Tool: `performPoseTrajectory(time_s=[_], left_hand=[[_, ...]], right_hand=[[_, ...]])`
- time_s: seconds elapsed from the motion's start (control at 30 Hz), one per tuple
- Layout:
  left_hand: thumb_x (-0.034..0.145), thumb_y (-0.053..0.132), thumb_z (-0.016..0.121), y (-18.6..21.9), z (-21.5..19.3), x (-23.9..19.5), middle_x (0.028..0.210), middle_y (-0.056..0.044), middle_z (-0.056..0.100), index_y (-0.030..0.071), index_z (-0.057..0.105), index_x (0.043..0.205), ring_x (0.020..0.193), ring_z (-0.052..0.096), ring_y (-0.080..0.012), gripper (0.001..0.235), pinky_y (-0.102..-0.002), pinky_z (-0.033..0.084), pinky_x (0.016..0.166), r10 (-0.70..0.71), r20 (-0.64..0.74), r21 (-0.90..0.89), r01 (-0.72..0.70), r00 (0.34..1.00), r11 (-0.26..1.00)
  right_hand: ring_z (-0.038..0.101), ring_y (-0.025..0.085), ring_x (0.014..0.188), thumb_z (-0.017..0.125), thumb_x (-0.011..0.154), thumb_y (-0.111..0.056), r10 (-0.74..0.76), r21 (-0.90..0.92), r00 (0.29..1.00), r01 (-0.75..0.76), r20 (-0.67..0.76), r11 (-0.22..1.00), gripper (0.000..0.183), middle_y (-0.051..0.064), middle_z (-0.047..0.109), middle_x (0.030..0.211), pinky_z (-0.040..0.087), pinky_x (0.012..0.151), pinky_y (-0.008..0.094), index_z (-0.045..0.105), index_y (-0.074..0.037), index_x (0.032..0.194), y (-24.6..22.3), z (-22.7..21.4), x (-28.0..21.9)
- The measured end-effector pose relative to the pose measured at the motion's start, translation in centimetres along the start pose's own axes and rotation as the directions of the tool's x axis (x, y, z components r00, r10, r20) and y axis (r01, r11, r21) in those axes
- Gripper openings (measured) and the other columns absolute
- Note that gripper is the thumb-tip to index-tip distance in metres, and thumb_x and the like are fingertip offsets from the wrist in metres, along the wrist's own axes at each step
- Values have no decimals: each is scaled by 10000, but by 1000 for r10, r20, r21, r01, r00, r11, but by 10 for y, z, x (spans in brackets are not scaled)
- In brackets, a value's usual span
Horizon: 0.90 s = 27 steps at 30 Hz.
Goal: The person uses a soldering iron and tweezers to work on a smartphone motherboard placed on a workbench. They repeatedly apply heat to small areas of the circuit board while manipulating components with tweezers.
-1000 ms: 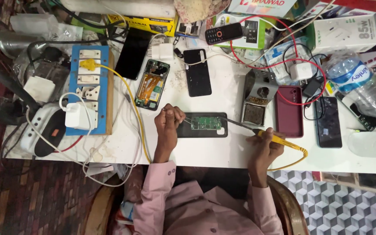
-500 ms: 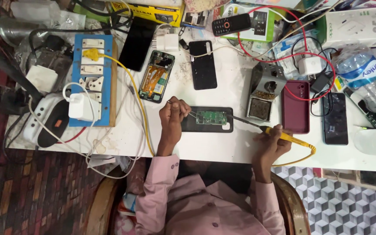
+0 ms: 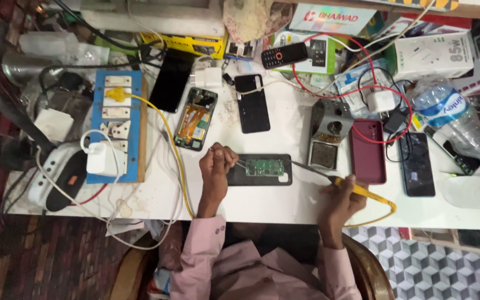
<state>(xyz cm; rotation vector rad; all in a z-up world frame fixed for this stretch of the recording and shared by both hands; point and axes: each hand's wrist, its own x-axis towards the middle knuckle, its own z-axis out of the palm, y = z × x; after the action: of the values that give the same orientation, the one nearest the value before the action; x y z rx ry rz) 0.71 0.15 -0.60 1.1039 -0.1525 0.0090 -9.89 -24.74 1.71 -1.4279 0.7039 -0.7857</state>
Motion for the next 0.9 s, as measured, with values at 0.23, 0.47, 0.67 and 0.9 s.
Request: performPoseTrajectory(time_s=[0.23,0.47,0.67,0.9], left_hand=[[1101,493,483,2,2,-3,731,-39,525,85,455,823,687,441,-98,495,-241,331,616,6,-8,18,-5,1000,1000],[1091,492,484,1,3,-5,730,-47,526,73,463,820,682,454,-107,499,-244,337,607,-7,-19,-4,7,1000,1000],[1109,483,472,-3,3,-6,739,-35,500,83,450,834,696,447,-102,485,-243,343,624,28,-7,16,-28,1000,999],[1146,426,437,-4,5,-7,744,-41,526,77,466,853,679,458,-104,456,-253,353,628,90,37,53,-92,995,994]], right_hand=[[523,114,539,582,1104,-264,-33,22,999,33,9,999,281,55,547,699,430,512,259,502,-49,941,3,-4,-2],[519,107,510,584,1098,-265,-16,-6,1000,16,2,1000,287,44,555,669,428,492,254,493,-56,923,-4,0,-3],[514,101,571,592,1130,-251,-91,22,992,89,85,996,262,42,550,709,418,548,245,504,-46,992,-8,-2,-6],[526,110,592,576,1127,-213,-159,18,983,158,94,987,222,50,547,785,447,552,261,465,-40,1045,-11,0,-13]])
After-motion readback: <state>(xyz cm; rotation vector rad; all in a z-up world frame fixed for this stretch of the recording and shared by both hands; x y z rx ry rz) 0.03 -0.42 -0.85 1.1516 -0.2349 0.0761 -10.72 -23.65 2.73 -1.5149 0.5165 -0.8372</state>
